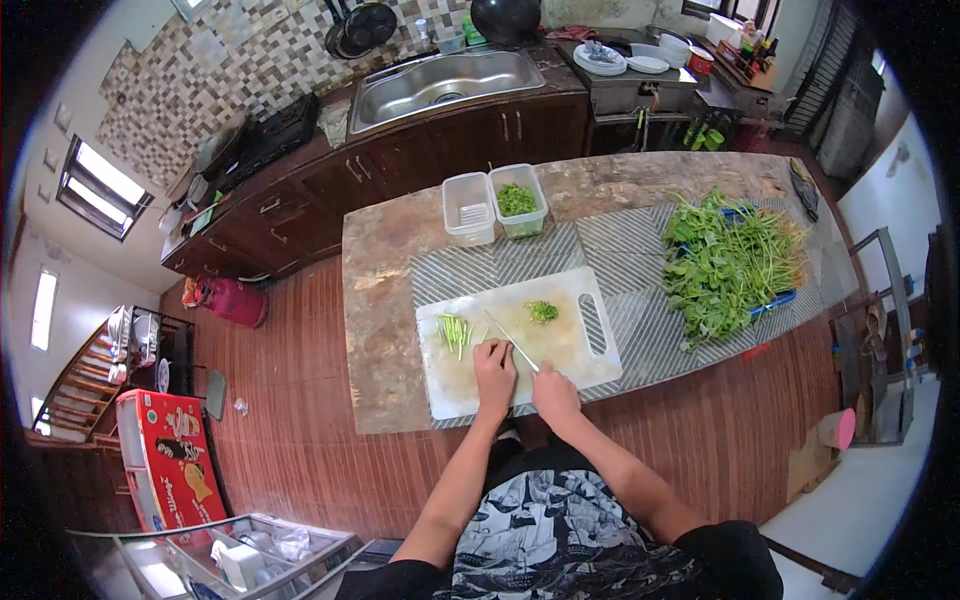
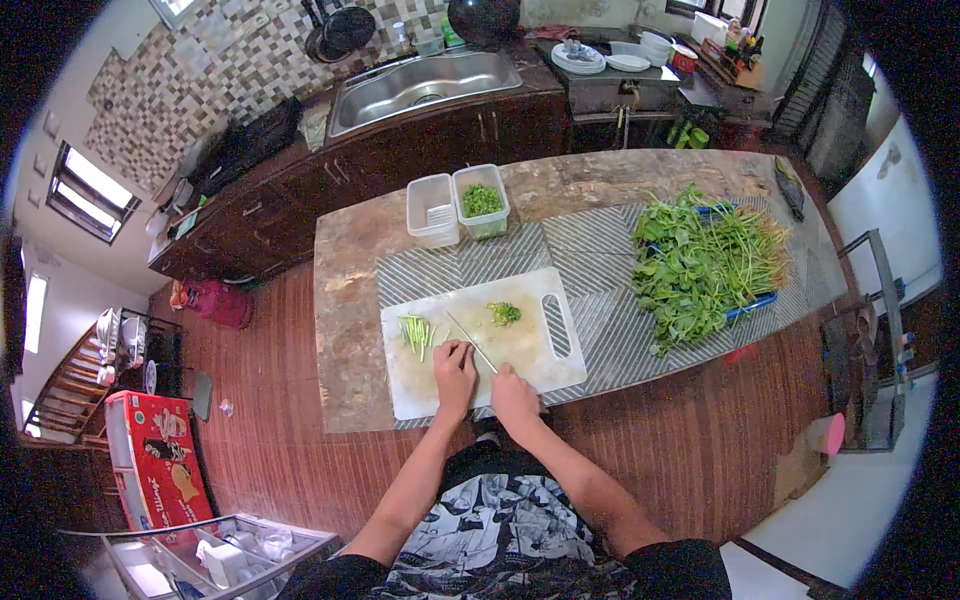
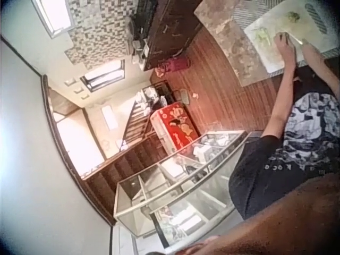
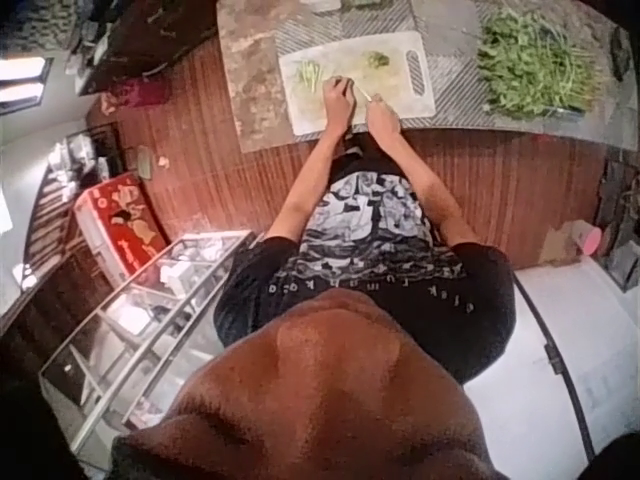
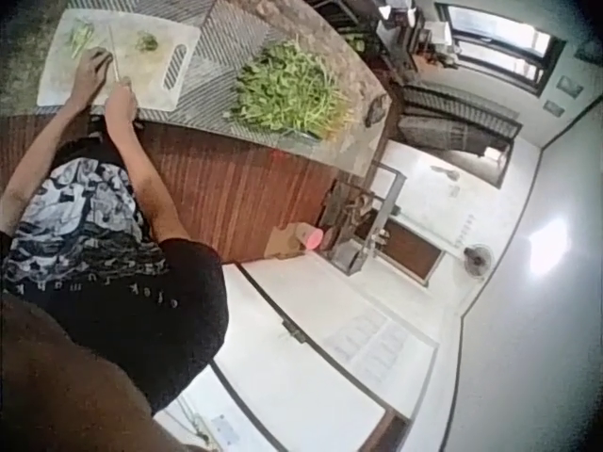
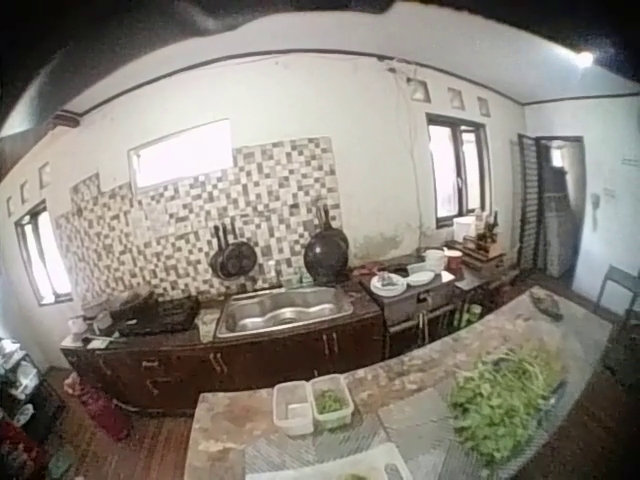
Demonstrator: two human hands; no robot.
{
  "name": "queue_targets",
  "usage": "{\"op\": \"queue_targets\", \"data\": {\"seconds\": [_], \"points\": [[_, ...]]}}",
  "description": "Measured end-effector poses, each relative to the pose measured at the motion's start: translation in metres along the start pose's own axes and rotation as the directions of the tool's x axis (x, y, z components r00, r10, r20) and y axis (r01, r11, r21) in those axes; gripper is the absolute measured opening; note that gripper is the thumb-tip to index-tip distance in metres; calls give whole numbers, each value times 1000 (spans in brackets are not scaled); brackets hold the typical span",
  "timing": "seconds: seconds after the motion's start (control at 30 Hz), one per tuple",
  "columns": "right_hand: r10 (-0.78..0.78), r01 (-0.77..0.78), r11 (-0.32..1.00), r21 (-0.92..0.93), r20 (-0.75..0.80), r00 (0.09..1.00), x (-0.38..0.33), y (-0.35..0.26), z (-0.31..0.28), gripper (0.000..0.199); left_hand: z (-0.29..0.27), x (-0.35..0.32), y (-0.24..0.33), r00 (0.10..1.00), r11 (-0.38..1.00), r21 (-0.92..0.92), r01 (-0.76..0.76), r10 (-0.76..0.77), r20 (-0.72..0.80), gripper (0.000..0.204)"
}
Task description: Chopping green vegetable stalks on a white cutting board with a kitchen knife.
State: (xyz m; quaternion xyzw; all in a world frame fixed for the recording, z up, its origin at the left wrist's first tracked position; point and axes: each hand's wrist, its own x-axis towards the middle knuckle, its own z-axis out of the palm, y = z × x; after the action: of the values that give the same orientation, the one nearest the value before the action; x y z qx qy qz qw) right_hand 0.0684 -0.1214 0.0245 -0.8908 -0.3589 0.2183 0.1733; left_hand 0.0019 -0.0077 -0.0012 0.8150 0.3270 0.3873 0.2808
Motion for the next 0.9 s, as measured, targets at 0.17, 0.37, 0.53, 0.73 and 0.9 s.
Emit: {"op": "queue_targets", "data": {"seconds": [0.17,0.37,0.53,0.73,0.9], "points": [[-22,24,998,58,-27,999,-8,-9,4,27,0,-2,-5,1000,999,47,-14,15,-13,11],[29,-29,999,25,5,1000,-43,18,-3,27,1,-5,-3,1000,999,33,18,-18,-11,12],[-36,36,999,-3,-44,998,-26,19,2,25,-1,-3,-5,999,997,61,-50,51,-17,13],[-71,71,997,-1,-79,994,17,-11,13,25,1,-3,-5,998,996,64,-57,58,-18,12],[-60,61,998,19,-76,995,2,-4,11,26,2,-5,-2,998,995,83,-61,64,-26,12]]}}
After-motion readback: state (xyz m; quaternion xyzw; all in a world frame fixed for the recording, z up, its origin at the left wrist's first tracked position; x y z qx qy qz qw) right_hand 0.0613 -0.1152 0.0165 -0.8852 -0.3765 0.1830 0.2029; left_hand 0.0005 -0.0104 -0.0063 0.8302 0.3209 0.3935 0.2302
